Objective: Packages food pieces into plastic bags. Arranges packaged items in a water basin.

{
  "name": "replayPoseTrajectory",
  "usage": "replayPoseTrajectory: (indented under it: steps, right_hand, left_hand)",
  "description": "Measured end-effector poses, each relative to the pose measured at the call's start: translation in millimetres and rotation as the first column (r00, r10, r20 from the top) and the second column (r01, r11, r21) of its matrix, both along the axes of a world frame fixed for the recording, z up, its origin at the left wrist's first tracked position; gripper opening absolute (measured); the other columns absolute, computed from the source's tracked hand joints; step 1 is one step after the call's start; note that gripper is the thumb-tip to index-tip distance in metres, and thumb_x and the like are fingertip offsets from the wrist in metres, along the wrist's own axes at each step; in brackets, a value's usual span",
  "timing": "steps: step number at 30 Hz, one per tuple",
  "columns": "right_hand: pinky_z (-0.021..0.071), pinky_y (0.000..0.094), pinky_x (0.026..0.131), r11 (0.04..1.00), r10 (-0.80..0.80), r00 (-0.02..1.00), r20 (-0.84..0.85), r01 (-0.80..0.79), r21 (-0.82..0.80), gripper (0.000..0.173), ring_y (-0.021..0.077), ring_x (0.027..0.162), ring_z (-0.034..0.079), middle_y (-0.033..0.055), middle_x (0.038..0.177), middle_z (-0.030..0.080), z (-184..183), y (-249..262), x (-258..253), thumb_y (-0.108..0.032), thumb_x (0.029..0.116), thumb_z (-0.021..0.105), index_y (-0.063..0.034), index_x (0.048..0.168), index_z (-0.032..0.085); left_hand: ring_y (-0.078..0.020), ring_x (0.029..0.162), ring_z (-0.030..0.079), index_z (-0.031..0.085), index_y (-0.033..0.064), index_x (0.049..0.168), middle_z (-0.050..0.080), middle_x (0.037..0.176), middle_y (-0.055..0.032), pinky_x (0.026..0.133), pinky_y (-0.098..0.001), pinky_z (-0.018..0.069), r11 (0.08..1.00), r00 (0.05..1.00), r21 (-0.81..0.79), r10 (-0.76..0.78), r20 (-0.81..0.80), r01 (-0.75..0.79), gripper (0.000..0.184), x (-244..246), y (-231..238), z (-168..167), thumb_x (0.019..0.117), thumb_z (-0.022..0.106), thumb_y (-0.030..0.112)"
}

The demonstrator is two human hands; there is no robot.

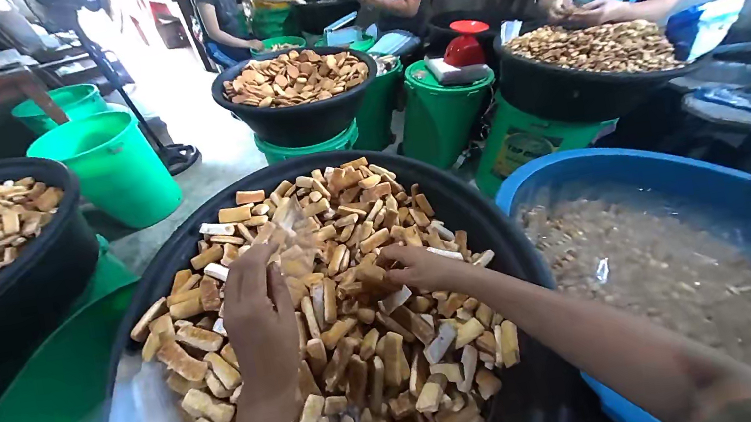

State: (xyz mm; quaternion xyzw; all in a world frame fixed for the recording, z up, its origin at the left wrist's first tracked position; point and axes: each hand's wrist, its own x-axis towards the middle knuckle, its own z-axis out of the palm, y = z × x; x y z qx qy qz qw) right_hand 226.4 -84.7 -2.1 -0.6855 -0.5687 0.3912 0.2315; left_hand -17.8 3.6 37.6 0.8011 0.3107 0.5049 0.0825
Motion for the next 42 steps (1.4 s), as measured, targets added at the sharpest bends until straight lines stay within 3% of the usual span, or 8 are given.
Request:
replayPoseTrajectory:
  steps: [5, 9, 16, 20, 23, 31, 38, 42]
  right_hand:
    - [0.0501, 0.0539, 0.100, 0.999, 0.035, 0.978, 0.204, -0.032, -0.017, 0.035, 0.0369, 0.115, 0.062, 0.0253, 0.130, 0.058, 8, -11, -15, -0.013, 0.1000, 0.063, 0.0027, 0.131, 0.057]
    - [0.0499, 0.0531, 0.104, 0.984, 0.053, 0.891, 0.451, -0.124, 0.130, 0.041, 0.0413, 0.124, 0.059, 0.0263, 0.136, 0.057, 6, -23, -32, -0.006, 0.0997, 0.059, -0.0011, 0.140, 0.054]
    - [0.0479, 0.0552, 0.106, 0.996, -0.030, 0.922, 0.386, -0.004, 0.087, 0.046, 0.0409, 0.126, 0.060, 0.0244, 0.144, 0.055, 14, -24, -24, -0.017, 0.1087, 0.048, -0.0100, 0.154, 0.046]
    - [0.0550, 0.0429, 0.098, 0.894, -0.034, 0.999, 0.017, 0.023, 0.447, 0.041, 0.0288, 0.112, 0.066, 0.0215, 0.132, 0.063, 20, -34, -19, -0.014, 0.1007, 0.063, -0.0021, 0.140, 0.059]
    - [0.0579, 0.0391, 0.090, 0.867, 0.088, 0.994, -0.072, -0.040, 0.497, 0.036, 0.0255, 0.103, 0.067, 0.0221, 0.124, 0.063, 17, -38, -23, -0.010, 0.0951, 0.069, 0.0022, 0.128, 0.064]
    - [0.0623, 0.0408, 0.082, 0.621, -0.171, 0.828, 0.533, -0.329, 0.711, 0.027, 0.0335, 0.101, 0.069, 0.0191, 0.109, 0.066, 0, -37, -34, -0.002, 0.0876, 0.074, -0.0022, 0.114, 0.068]
    - [0.0585, 0.0382, 0.087, 0.865, -0.029, 0.985, 0.169, -0.060, 0.499, 0.036, 0.0296, 0.100, 0.066, 0.0288, 0.140, 0.049, 23, -41, -44, 0.001, 0.0904, 0.069, 0.0026, 0.126, 0.067]
    - [0.0538, 0.0490, 0.101, 0.917, -0.130, 0.952, 0.277, 0.010, 0.398, 0.030, 0.0379, 0.118, 0.065, 0.0286, 0.139, 0.056, 31, -42, -49, -0.009, 0.0970, 0.065, 0.0036, 0.124, 0.068]
  left_hand:
    - [-0.0369, 0.108, 0.069, 0.071, -0.0015, 0.120, 0.070, 0.119, -0.0219, 0.092, -0.0465, 0.0571, 0.995, 0.990, 0.063, -0.064, -0.124, 0.072, 0.028, 11, -8, -1, 0.0979, 0.054, -0.001]
    - [-0.0370, 0.102, 0.071, 0.076, 0.0038, 0.113, 0.073, 0.118, -0.0142, 0.084, -0.0505, 0.0581, 0.982, 0.921, 0.092, -0.122, -0.371, 0.167, 0.031, 29, -17, -17, 0.0886, 0.063, -0.010]
    - [-0.0381, 0.122, 0.061, 0.070, -0.0004, 0.120, 0.067, 0.127, -0.0174, 0.104, -0.0527, 0.0472, 0.923, 0.529, -0.367, -0.369, -0.764, 0.113, 0.027, 51, -31, -34, 0.0988, 0.054, 0.001]
    - [-0.0353, 0.130, 0.056, 0.069, 0.0023, 0.125, 0.064, 0.135, -0.0163, 0.111, -0.0511, 0.0419, 0.836, 0.681, -0.546, -0.429, -0.593, 0.051, 0.037, 46, -26, -28, 0.1001, 0.060, 0.028]
    - [-0.0346, 0.117, 0.063, 0.068, 0.0012, 0.122, 0.064, 0.130, -0.0187, 0.101, -0.0517, 0.0507, 0.797, 0.840, -0.586, -0.413, -0.352, 0.147, 0.041, 40, -27, -24, 0.0866, 0.078, 0.018]
    - [-0.0330, 0.115, 0.066, 0.051, 0.0048, 0.147, 0.048, 0.150, -0.0181, 0.093, -0.0449, 0.0574, 0.829, 0.786, -0.539, -0.429, -0.444, 0.148, 0.056, 51, -44, -24, 0.0927, 0.057, -0.007]
    - [-0.0390, 0.095, 0.072, 0.060, -0.0001, 0.140, 0.056, 0.142, -0.0231, 0.077, -0.0502, 0.0610, 0.956, 0.865, -0.235, -0.265, -0.426, 0.177, 0.060, 50, -52, -27, 0.0811, 0.069, -0.012]
    - [-0.0384, 0.098, 0.072, 0.059, -0.0065, 0.137, 0.057, 0.139, -0.0274, 0.078, -0.0481, 0.0616, 0.931, 0.849, -0.195, -0.363, -0.384, 0.309, 0.057, 56, -81, -12, 0.0805, 0.069, -0.010]
